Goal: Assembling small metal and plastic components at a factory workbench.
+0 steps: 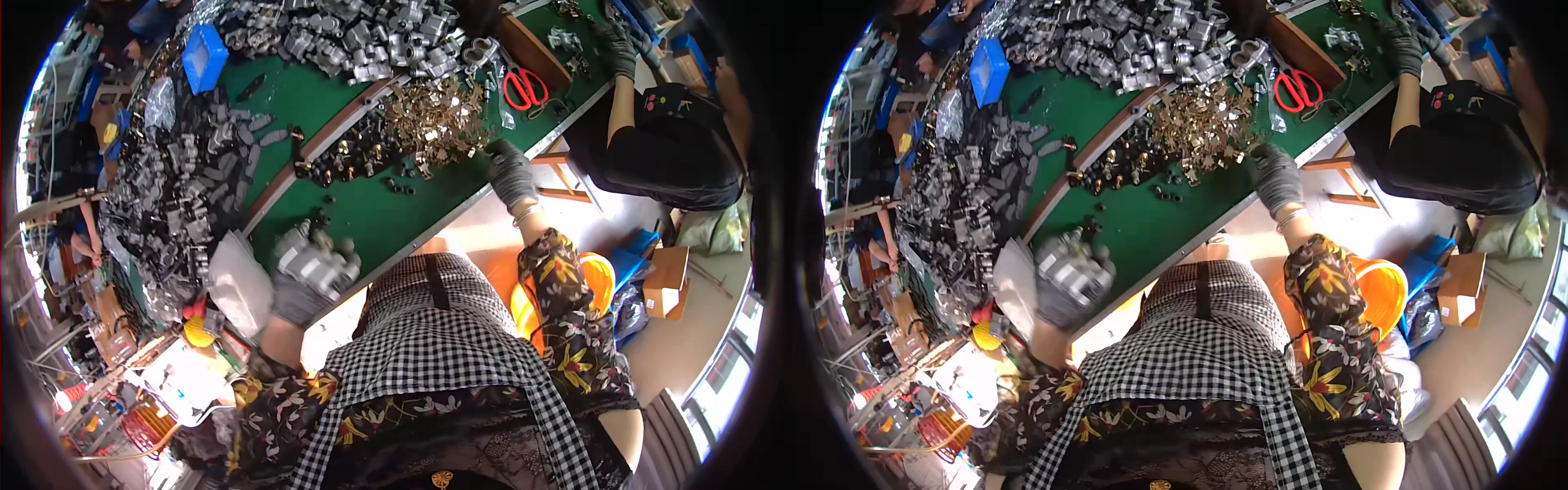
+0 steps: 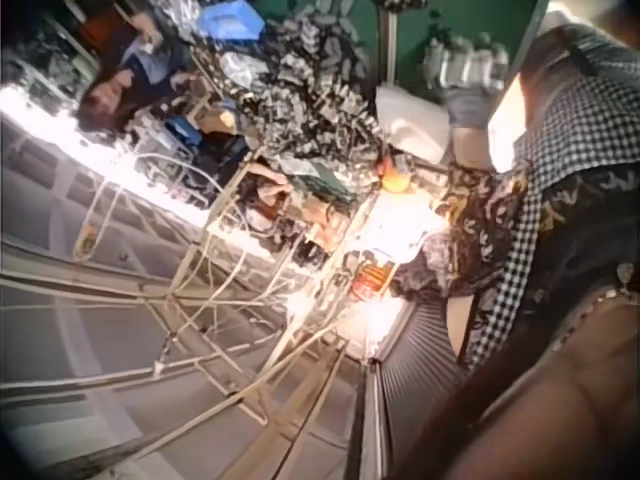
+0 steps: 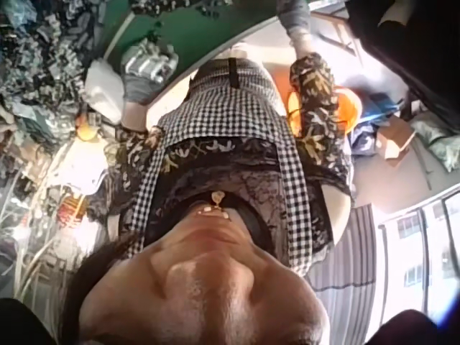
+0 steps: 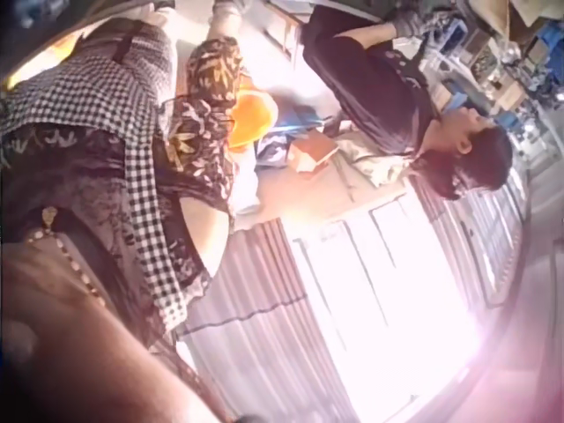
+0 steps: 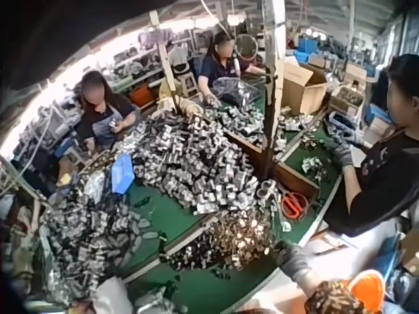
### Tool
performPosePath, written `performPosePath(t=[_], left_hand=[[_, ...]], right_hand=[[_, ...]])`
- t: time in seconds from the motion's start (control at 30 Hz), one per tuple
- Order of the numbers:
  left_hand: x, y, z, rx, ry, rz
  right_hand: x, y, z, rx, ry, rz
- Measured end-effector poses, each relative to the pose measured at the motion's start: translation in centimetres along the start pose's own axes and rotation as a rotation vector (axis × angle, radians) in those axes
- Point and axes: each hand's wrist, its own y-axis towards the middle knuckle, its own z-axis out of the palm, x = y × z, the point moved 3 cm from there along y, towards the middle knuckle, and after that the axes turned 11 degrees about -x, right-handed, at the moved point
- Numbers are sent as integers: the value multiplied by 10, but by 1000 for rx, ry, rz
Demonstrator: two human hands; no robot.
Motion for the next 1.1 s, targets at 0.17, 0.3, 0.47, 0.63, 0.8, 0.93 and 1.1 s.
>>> performPosePath(t=[0.17, 0.3, 0.47, 0.63, 0.8, 0.93, 1.1], left_hand=[[79, -25, -94, -225, 188, 135], [97, -15, -157, -282, 1753, 735], [107, 4, -185, -410, 746, 557], [109, 7, -154, -496, -253, 246], [99, 19, -138, -451, -119, 234], [103, 30, -136, -354, -183, 284], [109, 45, -140, -545, -212, 405]], right_hand=[[-13, 15, 8, 122, -107, -112], [3, 16, 28, 268, -257, -137], [3, 11, 38, 193, -230, -79], [-2, 9, 37, 172, -200, -156], [6, 4, 23, 102, 25, -154], [32, -15, 17, 108, 105, -200], [82, -69, 28, 388, 173, -365]])
